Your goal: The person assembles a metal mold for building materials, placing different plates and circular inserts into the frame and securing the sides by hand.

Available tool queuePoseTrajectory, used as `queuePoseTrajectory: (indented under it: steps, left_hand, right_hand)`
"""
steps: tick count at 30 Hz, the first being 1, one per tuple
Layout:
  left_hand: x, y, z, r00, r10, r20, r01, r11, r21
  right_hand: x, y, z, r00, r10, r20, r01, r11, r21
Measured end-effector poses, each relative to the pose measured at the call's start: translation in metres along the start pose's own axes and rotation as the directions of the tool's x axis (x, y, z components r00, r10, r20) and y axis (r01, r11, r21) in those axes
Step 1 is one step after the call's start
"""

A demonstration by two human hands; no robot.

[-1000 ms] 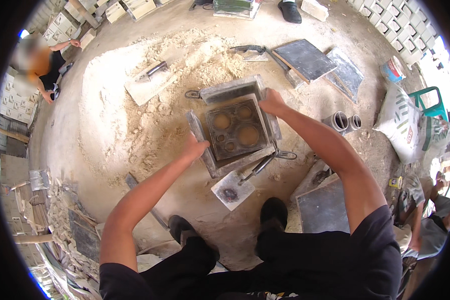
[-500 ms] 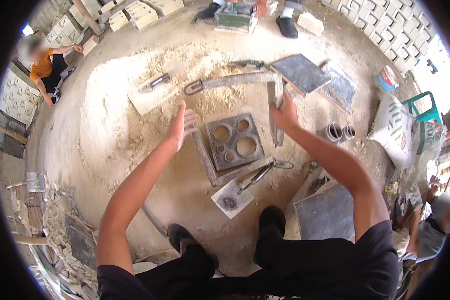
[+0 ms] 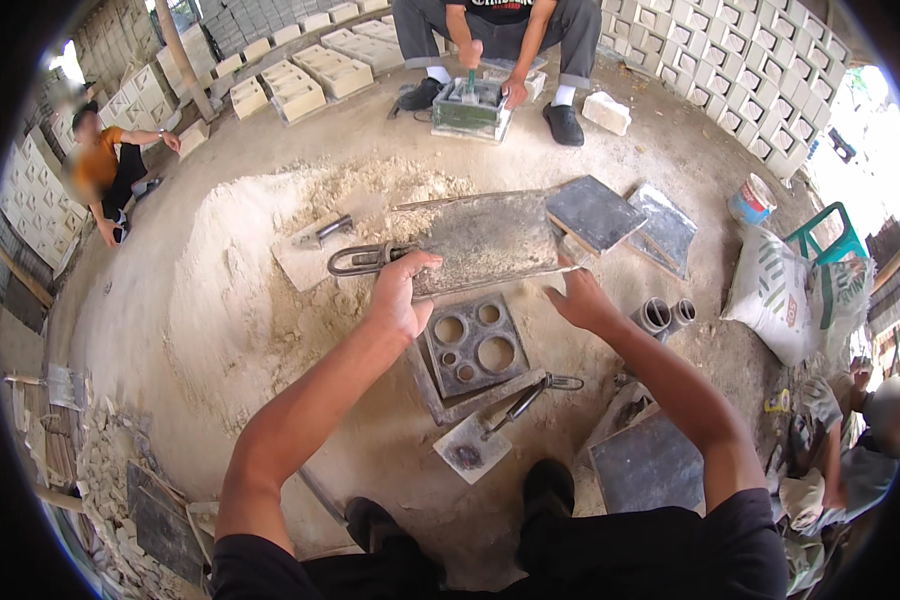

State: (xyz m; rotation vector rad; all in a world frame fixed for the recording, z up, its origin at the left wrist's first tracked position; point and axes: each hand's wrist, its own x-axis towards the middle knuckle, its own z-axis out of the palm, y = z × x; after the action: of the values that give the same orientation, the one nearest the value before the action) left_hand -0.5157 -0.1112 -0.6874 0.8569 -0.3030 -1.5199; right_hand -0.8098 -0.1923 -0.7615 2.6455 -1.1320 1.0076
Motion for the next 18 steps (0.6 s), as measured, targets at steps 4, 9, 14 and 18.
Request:
queuePoseTrajectory:
  steps: [4,9,14,18]
  left_hand:
    - [0.001,-0.012,0.018,0.935,0.351,-0.059,-0.339,0.928,0.151]
    - [-0.022,-0.046,-0.002,0.79,0.502,0.352,-0.597,0.498,0.629]
    - [-0.046,-0.08,-0.004,0.639,0.113,0.761,-0.768,0.152,0.622]
    - [-0.023,-0.091,-0.015,0.511,0.046,0.858,-0.859,-0.01,0.512]
  right_hand:
    - [0.027,0.043,-0.039,0.823,0.441,0.357,-0.561,0.543,0.625]
    - [0.11,-0.075,-0.06,0.316,0.412,0.854,-0.804,-0.362,0.472]
    - [0.051,-0.063,0.007,0.357,0.522,0.774,-0.691,-0.41,0.595]
    - [0.051,-0.054,0.02,0.269,0.625,0.733,-0.708,-0.387,0.591]
